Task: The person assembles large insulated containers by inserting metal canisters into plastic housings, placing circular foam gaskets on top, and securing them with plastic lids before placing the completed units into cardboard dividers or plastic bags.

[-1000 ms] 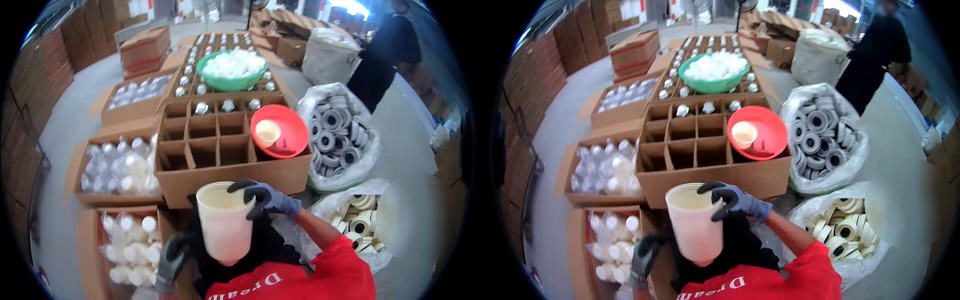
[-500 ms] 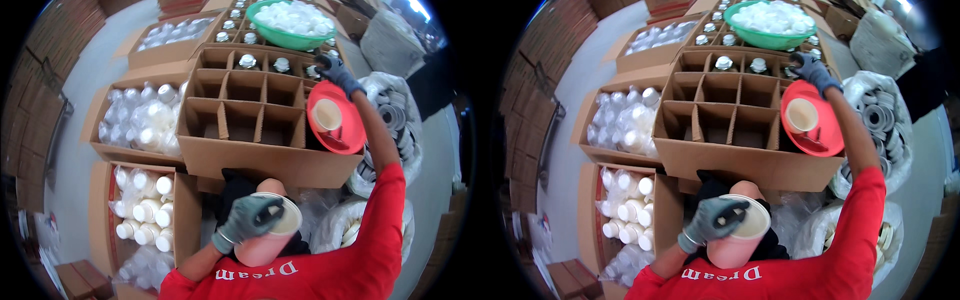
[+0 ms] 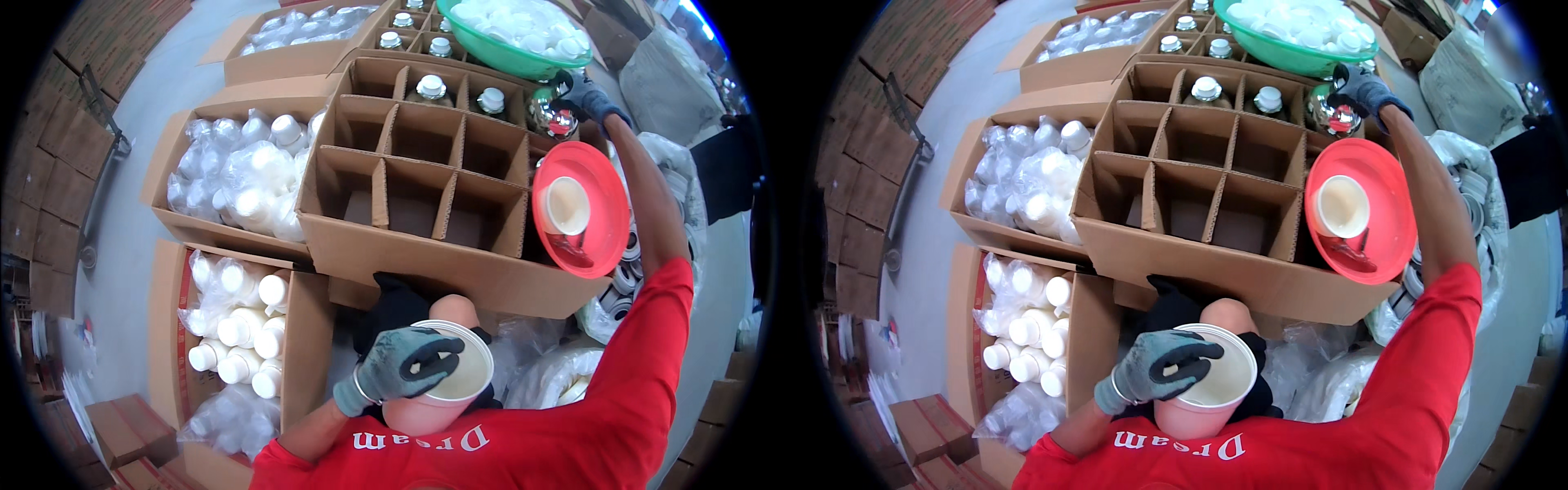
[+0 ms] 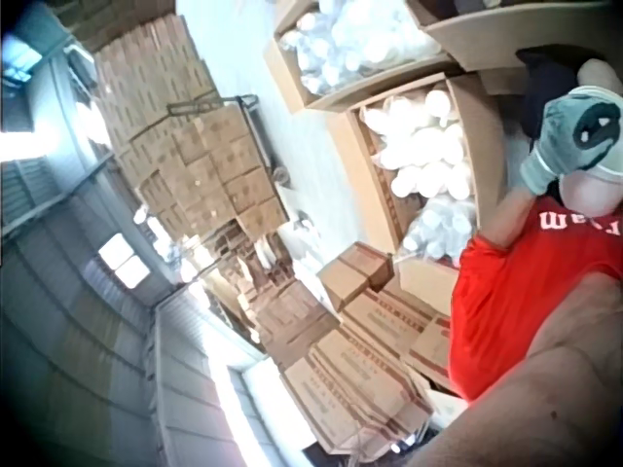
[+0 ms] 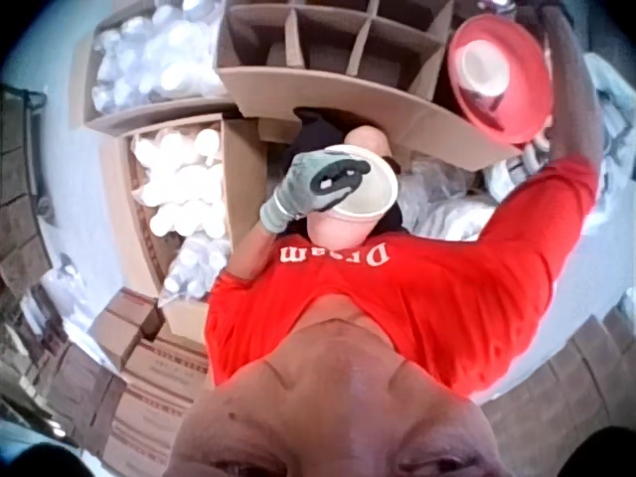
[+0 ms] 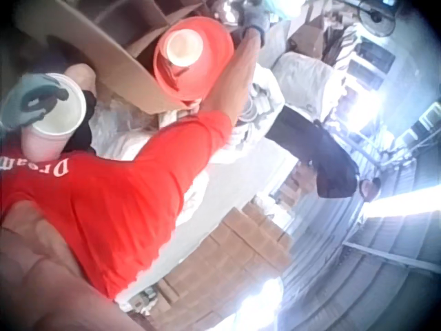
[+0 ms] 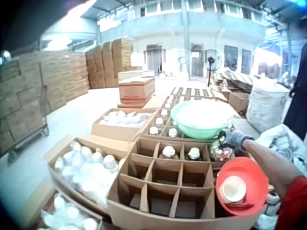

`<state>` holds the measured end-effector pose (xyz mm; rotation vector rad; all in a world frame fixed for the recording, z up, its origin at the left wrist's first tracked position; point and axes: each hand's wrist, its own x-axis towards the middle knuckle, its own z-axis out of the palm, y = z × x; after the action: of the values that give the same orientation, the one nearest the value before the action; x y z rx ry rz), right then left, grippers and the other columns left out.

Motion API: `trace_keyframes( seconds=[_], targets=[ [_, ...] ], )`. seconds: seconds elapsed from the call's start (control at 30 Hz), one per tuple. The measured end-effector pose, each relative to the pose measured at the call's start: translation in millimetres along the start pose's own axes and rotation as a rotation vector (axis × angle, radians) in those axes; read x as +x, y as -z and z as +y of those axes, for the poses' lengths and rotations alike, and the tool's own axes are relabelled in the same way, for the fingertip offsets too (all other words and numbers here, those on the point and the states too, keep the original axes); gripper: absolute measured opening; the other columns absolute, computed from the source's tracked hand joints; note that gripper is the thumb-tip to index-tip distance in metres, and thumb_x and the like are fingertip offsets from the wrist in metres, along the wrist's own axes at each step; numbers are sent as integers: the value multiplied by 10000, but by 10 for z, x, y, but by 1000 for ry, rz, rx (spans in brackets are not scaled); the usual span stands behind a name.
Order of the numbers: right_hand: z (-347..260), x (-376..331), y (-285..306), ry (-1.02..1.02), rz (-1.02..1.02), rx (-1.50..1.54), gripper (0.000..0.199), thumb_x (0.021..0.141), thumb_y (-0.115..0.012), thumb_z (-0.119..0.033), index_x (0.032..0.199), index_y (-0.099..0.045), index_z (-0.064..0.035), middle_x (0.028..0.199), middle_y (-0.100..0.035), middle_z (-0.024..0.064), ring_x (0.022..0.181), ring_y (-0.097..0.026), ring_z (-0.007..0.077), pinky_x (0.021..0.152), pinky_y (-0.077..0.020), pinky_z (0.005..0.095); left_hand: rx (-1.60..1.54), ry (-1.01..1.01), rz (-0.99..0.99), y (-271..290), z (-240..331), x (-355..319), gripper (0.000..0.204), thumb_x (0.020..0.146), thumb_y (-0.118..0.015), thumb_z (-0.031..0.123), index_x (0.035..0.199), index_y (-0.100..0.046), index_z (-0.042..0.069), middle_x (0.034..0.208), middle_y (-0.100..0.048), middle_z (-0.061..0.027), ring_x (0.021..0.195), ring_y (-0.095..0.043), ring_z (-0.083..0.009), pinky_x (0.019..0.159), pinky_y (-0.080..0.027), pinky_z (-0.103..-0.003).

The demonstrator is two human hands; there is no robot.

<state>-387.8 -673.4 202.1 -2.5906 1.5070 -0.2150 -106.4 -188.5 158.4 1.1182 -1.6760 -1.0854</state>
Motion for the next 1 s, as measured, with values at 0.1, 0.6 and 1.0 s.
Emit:
trace_keyframes(
  seconds=[0.1, 0.6, 1.0],
  targets=[
    [-497, -590, 720, 229, 247, -205, 481, 765, -730, -366, 1118, -549, -93, 1029, -622, 162, 964, -593, 355, 847, -472, 415, -301, 296, -257, 216, 105, 132, 347, 819, -669, 79, 1160, -644, 21, 969, -704, -155, 869, -688, -213, 816, -526, -325],
    [-2440, -3324, -143, 12, 389, 1482, 418, 899, -618, -146, 1277, -446, -96, 926, -609, 48, 700, -577, 102, 575, -478, 231, -683, 101, 383, 626, 60, 296, 587, 932, -579, 334, 1434, -345, 141, 1184, -537, -39, 934, -622, -130, 732, -563, -280],
    [-2584, -4244, -1131, 95, 134, 1091, 367, 894, -588, -189, 1213, -530, -16, 1146, -552, 176, 1100, -532, 300, 945, -432, 376, -104, 80, -144, 968, 351, 79, 754, 771, -750, 88, 1423, -380, 4, 1402, -469, -95, 1260, -451, -179, 1064, -377, -317]
  ],
)
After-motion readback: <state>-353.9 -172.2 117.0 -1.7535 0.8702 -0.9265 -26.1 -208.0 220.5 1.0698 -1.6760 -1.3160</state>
